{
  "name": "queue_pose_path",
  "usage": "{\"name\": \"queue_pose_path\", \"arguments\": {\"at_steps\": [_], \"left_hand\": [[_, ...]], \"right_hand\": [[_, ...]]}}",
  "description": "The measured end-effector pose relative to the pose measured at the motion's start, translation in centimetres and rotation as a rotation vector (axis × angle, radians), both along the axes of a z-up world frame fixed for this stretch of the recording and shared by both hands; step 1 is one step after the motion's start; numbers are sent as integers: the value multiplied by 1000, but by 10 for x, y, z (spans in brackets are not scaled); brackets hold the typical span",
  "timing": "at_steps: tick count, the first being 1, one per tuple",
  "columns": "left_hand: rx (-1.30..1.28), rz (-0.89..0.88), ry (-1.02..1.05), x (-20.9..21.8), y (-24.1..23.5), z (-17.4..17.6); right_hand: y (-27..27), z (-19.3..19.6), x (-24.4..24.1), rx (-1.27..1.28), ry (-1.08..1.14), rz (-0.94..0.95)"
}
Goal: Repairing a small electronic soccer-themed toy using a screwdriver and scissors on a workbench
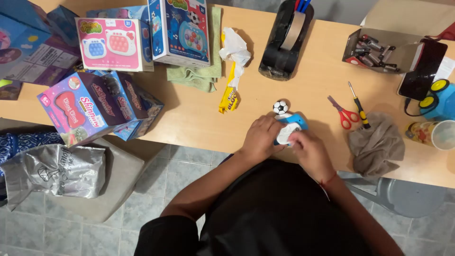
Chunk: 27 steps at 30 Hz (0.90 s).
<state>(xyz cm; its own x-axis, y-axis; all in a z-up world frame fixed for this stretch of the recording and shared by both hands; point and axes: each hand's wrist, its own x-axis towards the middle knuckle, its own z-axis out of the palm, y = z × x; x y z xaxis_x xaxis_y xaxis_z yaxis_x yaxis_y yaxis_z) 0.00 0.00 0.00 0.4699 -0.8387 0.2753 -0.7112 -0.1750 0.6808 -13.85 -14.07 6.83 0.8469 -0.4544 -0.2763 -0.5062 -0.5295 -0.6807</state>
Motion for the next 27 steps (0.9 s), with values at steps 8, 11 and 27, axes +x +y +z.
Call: {"name": "queue_pose_path", "arguments": {"at_steps": [8, 11, 27], "left_hand": [[2, -48, 69, 5, 6, 24], [7, -53, 84, 7, 8, 28], [-229, -73, 438, 4, 28, 88]], "right_hand": [[2, 16, -27, 387, 56, -252], [-5, 15, -28, 555, -46, -409], [13, 30, -21, 994, -279, -482]]}}
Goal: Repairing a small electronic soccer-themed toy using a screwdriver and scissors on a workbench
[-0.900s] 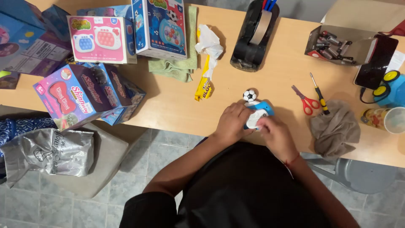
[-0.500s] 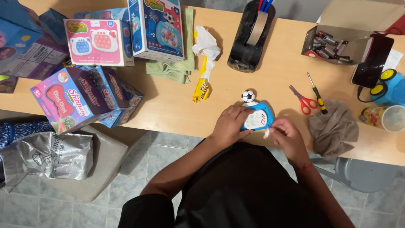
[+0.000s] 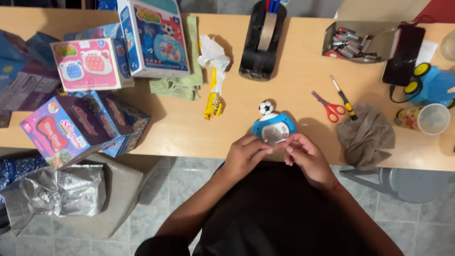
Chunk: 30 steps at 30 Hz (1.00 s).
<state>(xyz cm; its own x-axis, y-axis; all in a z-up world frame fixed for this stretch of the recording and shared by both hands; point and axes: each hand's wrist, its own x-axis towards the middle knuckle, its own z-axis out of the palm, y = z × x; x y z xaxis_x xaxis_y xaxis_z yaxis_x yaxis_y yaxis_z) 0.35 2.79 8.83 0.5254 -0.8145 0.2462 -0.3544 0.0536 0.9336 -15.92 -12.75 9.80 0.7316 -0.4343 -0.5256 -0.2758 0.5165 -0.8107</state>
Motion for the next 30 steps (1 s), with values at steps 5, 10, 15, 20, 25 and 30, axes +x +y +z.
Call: {"name": "queue_pose_path", "arguments": {"at_steps": [5, 10, 15, 20, 25, 30], "left_hand": [[35, 52, -32, -6, 3, -7], [165, 147, -14, -26, 12, 1], [277, 336, 162, -55, 20, -26], [254, 408, 136, -72, 13, -30], [177, 471, 138, -82, 10, -42], [416, 472, -94, -71, -9, -16]], "right_hand": [[-58, -21, -19, -475, 239, 33], [-100, -6, -4, -837, 359, 194], [-66, -6, 45, -1370, -155, 699], [-55, -23, 58, -1669, -159, 929], [-59, -24, 57, -1648, -203, 1014], [-60, -22, 59, -1697, -220, 1084]]}}
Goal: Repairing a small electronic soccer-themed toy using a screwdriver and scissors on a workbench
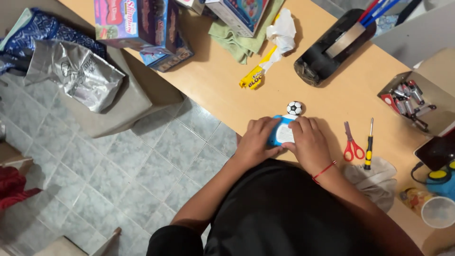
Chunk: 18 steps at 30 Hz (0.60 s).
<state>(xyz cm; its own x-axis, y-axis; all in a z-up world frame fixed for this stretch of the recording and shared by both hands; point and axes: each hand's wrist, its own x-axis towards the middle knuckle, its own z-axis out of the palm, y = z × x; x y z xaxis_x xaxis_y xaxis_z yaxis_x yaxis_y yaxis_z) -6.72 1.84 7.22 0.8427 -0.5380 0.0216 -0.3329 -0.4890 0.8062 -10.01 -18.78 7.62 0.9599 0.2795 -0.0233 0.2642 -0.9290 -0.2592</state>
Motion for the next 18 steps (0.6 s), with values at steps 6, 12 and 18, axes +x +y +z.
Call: {"name": "queue_pose_path", "arguments": {"at_steps": [6, 12, 18], "left_hand": [[-66, -27, -35, 6, -8, -41], [-49, -24, -62, 10, -3, -38], [-115, -13, -130, 13, -3, -51]], "right_hand": [[-1, -6, 15, 0, 112, -14], [23, 13, 5, -23, 106, -13], [18, 9, 7, 1, 41, -64]]}}
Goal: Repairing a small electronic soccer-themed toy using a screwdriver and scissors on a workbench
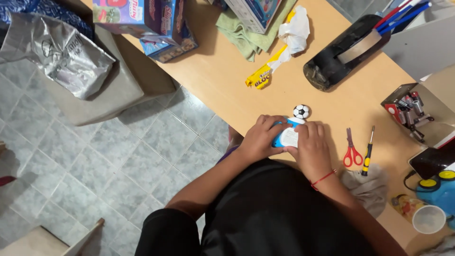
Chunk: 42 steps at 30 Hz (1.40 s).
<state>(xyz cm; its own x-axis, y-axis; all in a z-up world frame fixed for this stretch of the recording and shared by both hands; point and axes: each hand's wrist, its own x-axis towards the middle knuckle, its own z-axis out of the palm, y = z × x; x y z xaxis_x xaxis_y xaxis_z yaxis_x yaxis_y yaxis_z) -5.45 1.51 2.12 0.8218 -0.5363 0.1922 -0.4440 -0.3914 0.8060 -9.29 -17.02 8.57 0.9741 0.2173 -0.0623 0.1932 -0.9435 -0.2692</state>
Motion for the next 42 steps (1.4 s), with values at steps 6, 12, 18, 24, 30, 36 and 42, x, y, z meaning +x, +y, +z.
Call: {"name": "queue_pose_path", "arguments": {"at_steps": [6, 12, 18, 24, 30, 36, 42], "left_hand": [[-20, -25, -26, 5, 2, -10], [-29, -37, -143, 10, 1, -24], [-30, -30, -155, 10, -2, -27], [10, -45, -119, 13, -2, -27], [28, -55, -115, 13, -1, -23], [33, -49, -93, 9, -3, -27], [31, -38, -94, 7, -5, -32]], "right_hand": [[5, 1, 7, -54, 133, -54], [11, 2, 10, -74, 176, -66], [4, -5, 17, -72, 181, -22], [0, 0, 13, -8, 155, -72], [-15, -11, 8, 106, 93, -67], [-19, -31, 10, -117, 18, 41], [-13, -31, 12, -107, 48, 27]]}}
